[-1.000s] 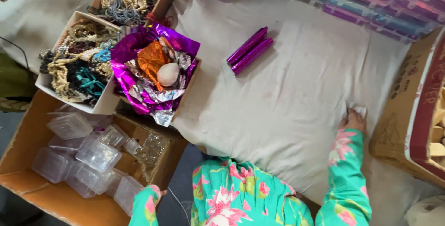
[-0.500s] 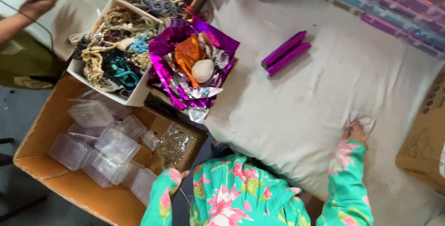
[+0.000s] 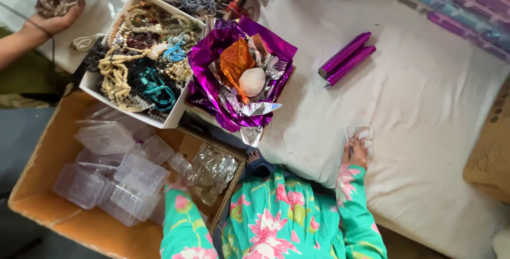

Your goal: The person wipes two small wooden blocks with a white cloth on a table. They then wrap the blocks in a sheet of purple foil, roll the package, and place it into a clear plastic container. Finally, the person wipes the container with the cloth.

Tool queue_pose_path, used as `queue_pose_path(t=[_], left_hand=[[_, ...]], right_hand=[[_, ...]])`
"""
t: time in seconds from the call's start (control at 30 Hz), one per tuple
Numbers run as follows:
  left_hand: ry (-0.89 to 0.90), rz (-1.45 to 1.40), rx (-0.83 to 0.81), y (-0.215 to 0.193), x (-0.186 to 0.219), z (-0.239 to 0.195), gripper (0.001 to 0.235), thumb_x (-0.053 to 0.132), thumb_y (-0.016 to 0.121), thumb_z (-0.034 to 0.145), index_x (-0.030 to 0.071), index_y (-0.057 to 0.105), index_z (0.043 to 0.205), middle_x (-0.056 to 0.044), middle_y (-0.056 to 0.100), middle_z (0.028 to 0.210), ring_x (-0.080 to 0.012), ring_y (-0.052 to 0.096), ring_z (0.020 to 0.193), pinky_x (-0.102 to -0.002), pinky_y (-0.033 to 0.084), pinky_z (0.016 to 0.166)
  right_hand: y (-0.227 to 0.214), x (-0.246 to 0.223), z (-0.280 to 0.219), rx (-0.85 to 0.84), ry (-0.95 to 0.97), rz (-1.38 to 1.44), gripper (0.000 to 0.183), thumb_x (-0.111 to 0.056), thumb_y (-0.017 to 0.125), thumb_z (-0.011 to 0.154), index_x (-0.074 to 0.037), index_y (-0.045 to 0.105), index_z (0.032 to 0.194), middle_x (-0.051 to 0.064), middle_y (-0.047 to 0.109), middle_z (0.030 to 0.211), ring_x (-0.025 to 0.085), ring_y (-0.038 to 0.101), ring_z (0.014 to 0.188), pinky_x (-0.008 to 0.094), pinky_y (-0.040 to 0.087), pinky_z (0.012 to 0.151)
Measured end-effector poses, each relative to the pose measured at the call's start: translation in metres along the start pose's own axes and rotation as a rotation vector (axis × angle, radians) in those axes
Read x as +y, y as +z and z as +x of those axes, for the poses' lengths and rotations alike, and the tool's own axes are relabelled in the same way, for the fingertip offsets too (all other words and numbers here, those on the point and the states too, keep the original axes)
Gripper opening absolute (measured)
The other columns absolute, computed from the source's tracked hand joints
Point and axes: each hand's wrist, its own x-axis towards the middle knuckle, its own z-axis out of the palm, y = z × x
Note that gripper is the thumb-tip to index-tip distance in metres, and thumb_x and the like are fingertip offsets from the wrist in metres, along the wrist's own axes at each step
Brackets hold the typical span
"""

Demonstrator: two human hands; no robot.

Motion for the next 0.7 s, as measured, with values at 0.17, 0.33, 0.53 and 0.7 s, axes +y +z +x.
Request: queue_pose_path(t=[0.17, 0.33, 0.53, 0.7], left_hand=[[-0.223, -0.480, 0.279, -0.054, 0.020, 0.029, 0.087, 0.061, 0.073, 0.083, 0.026, 0.039, 0.154, -0.004, 0.048, 0.150, -0.0207, 0.048, 0.132, -0.043, 0.049, 0.103], [-0.330, -0.750, 0.243, -0.085, 0.031, 0.037, 0.085, 0.077, 0.082, 0.074, 0.023, 0.062, 0.136, 0.003, 0.069, 0.131, -0.0179, 0.062, 0.118, -0.039, 0.050, 0.095], [-0.199, -0.555, 0.246, -0.095, 0.044, -0.006, 0.065, 0.066, 0.083, 0.083, 0.025, 0.064, 0.130, 0.007, 0.066, 0.118, -0.0165, 0.057, 0.103, -0.038, 0.046, 0.092], [-0.051, -0.442, 0.356, -0.100, 0.035, -0.064, 0.063, 0.063, 0.083, 0.085, 0.023, 0.063, 0.130, 0.005, 0.068, 0.119, -0.0174, 0.060, 0.105, -0.038, 0.047, 0.094]], right_hand=[[0.000, -0.004, 0.003, 0.007, 0.065, 0.019, 0.042, -0.019, 0.067, 0.100, -0.004, 0.065, 0.140, 0.018, 0.069, 0.130, 0.037, 0.056, 0.136, 0.050, 0.039, 0.119], [0.011, -0.004, 0.004, 0.059, 0.047, -0.001, 0.039, -0.017, 0.068, 0.099, -0.002, 0.066, 0.135, 0.015, 0.071, 0.129, 0.036, 0.057, 0.137, 0.051, 0.037, 0.120], [0.011, -0.009, 0.003, 0.092, 0.077, -0.015, 0.033, -0.015, 0.069, 0.099, -0.001, 0.068, 0.130, 0.014, 0.072, 0.129, 0.036, 0.058, 0.138, 0.050, 0.039, 0.119], [0.008, -0.013, 0.003, 0.109, 0.074, 0.004, 0.033, -0.015, 0.070, 0.097, -0.002, 0.069, 0.129, 0.014, 0.071, 0.130, 0.036, 0.058, 0.136, 0.050, 0.038, 0.119]])
